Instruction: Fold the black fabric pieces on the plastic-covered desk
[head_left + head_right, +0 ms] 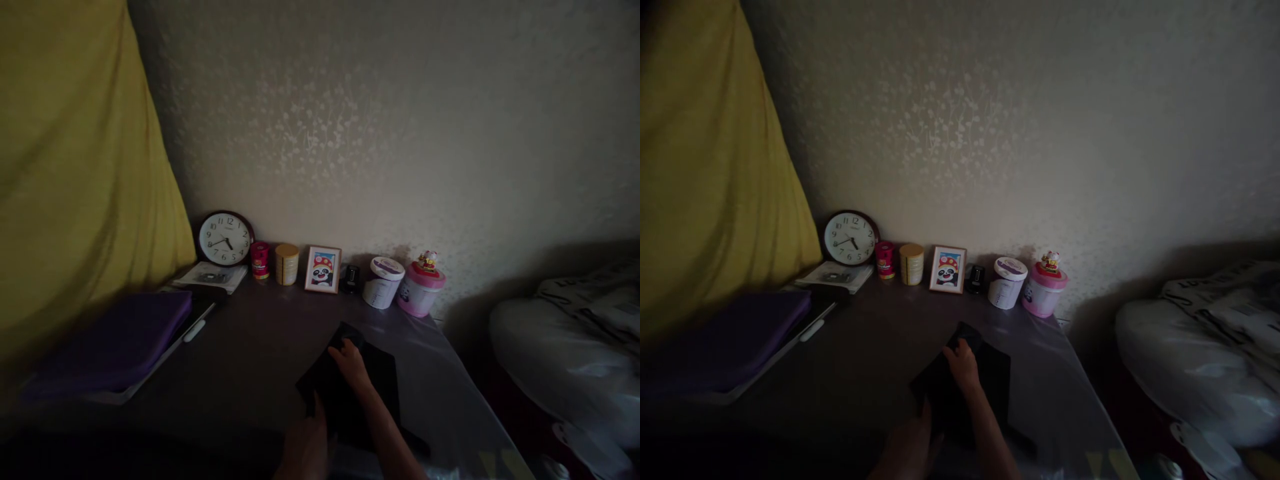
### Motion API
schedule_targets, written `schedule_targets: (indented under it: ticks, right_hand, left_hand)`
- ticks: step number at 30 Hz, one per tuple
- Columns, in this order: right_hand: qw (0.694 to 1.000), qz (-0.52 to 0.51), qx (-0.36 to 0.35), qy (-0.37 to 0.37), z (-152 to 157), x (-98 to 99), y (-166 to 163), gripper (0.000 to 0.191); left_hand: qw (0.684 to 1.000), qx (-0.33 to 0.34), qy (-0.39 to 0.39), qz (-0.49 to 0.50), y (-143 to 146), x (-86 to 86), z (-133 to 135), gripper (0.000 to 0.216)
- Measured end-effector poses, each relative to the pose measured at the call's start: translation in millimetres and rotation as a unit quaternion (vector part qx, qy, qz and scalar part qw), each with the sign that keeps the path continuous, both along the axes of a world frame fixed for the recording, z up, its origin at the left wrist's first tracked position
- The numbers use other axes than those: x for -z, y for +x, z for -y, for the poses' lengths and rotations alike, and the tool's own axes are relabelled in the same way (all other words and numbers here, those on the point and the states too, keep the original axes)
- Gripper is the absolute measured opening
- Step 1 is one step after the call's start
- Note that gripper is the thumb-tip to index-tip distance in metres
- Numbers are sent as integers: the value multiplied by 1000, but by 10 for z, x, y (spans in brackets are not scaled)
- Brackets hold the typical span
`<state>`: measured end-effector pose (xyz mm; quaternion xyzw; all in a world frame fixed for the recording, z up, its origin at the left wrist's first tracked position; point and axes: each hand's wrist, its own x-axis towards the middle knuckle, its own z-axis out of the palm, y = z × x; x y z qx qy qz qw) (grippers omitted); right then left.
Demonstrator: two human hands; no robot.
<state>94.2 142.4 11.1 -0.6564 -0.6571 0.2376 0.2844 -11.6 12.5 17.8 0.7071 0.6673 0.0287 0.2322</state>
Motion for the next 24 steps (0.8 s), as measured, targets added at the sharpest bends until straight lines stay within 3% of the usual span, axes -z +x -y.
schedule_targets:
  ticks: [4, 6, 10, 14, 20, 24]
  right_hand:
    - [1000, 7, -9, -6, 52, -76, 5, 37]
    - [999, -12, -52, -7, 89, -134, 6, 33]
    - [983, -73, -167, -20, 154, -231, 7, 41]
    - [977, -52, -207, -10, 215, -272, -2, 36]
    - [966, 38, -250, 49, 374, -253, 25, 28]
    - [951, 81, -268, 133, 445, -174, 115, 27]
  left_hand:
    - [997, 10, 73, 0, -115, 120, 64, 63]
    - [991, 11, 133, -8, -127, 138, 78, 54]
    - [971, 51, 233, 27, -17, 20, 29, 39]
    - [958, 62, 276, 52, 104, -35, -64, 36]
    - [971, 59, 229, 45, 81, 321, -118, 57]
    - [962, 59, 264, 25, 89, 548, -97, 56]
